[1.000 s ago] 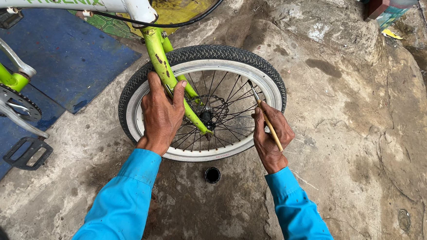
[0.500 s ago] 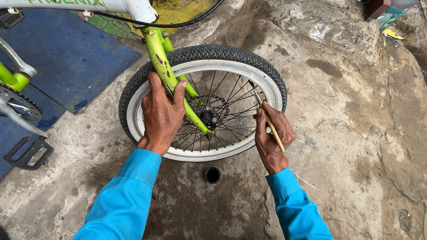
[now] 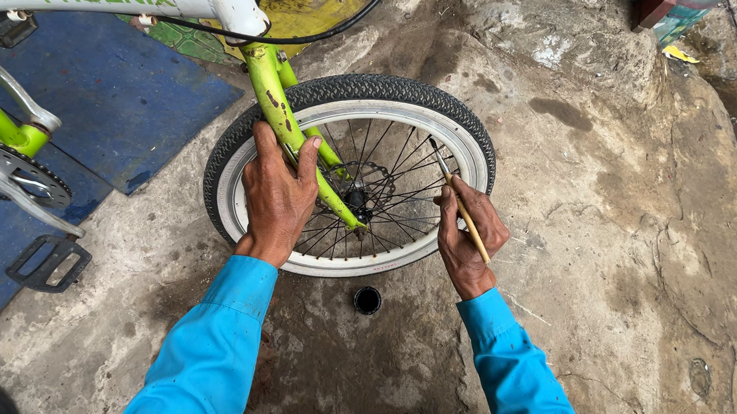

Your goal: The person holds the bicycle fork with one hand and uses a small brush to apply dark liquid to the wheel spokes, repeatedly dipping the brush into a small container on the ground between strokes. They work around different parts of the spokes throughout the episode.

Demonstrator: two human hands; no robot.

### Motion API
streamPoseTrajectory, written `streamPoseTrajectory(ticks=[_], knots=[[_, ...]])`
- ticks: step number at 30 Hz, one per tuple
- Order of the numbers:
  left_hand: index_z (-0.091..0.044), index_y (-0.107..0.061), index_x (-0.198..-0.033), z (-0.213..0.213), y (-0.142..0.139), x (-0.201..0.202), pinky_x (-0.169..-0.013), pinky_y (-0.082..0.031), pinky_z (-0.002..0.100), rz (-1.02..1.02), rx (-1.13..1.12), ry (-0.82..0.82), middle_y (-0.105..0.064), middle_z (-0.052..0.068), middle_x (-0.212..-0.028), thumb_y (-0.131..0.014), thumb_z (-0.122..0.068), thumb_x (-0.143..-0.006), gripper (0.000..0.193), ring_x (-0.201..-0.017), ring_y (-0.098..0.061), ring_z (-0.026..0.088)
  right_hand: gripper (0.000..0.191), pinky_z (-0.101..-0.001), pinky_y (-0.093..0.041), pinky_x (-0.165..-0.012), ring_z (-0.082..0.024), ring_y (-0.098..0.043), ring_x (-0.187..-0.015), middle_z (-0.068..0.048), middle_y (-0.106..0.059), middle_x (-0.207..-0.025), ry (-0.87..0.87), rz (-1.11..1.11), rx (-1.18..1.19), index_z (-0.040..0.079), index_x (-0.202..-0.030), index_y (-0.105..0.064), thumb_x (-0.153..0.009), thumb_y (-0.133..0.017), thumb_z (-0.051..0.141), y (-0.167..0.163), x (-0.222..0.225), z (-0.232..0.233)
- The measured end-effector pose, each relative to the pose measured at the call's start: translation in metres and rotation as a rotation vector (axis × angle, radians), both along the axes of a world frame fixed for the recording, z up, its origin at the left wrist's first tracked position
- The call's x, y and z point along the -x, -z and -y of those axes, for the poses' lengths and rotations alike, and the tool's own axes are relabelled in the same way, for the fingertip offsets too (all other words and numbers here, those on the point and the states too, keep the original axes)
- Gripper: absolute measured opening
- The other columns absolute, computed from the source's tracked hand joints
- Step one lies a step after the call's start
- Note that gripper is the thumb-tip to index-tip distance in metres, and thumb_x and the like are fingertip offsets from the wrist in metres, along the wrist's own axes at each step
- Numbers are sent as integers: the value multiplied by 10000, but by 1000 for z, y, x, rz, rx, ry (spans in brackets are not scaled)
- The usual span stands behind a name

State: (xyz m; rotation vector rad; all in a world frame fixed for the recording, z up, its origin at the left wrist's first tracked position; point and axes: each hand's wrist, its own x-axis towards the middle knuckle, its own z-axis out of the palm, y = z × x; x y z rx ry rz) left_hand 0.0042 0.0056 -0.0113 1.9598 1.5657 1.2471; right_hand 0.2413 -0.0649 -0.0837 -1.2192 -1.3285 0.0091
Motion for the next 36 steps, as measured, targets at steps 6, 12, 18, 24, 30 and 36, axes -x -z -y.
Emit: streamPoseTrajectory(ticks=[6, 12, 18, 24, 30, 36], knots=[[-21, -392, -1115, 0, 0, 0, -608, -551, 465, -3, -41, 6, -690, 195, -785, -701, -212, -1039, 371, -705, -739, 375, 204, -293, -644, -729, -197, -785, -856, -152, -767, -989, 10, 16, -2, -36, -1207, -719, -1006, -733, -2, 0, 2, -2], [-25, -403, -1107, 0, 0, 0, -613, -538, 477, -9, 9, -18, -681, 194, -750, -707, -225, -1038, 371, -697, -732, 383, 182, -291, -659, -712, -188, -787, -851, -151, -771, -1001, -10, -21, 31, -29, -1186, -733, -1008, -730, 8, 6, 1, 0], [-15, -406, -1121, 0, -1, -1, -623, -534, 475, -34, -56, -17, -693, 190, -774, -710, -219, -1036, 375, -689, -727, 378, 165, -307, -639, -729, -203, -779, -881, -154, -776, -1001, -20, 100, 23, 1, -1137, -748, -974, -766, 22, 6, 4, -1], [-10, -396, -1126, 1, 0, -1, -607, -542, 456, 8, -28, 2, -680, 193, -786, -703, -213, -1038, 378, -701, -735, 365, 206, -286, -630, -723, -171, -778, -852, -150, -775, -1023, -47, 4, 47, -9, -1198, -730, -993, -744, 12, -1, 6, 5], [-26, -397, -1117, 0, 0, -1, -614, -556, 449, 29, 20, 8, -693, 181, -768, -692, -222, -1034, 363, -695, -748, 362, 213, -274, -651, -745, -172, -772, -895, -153, -767, -1077, -110, -29, -12, -5, -1220, -721, -1010, -738, 24, -6, 9, -6], [-17, -394, -1114, 0, 1, -1, -622, -545, 469, -2, -79, 3, -688, 193, -774, -708, -207, -1042, 375, -709, -733, 390, 142, -288, -584, -679, -148, -731, -773, -104, -758, -909, -58, 69, 110, 27, -1101, -778, -962, -789, 51, -4, 12, 3]])
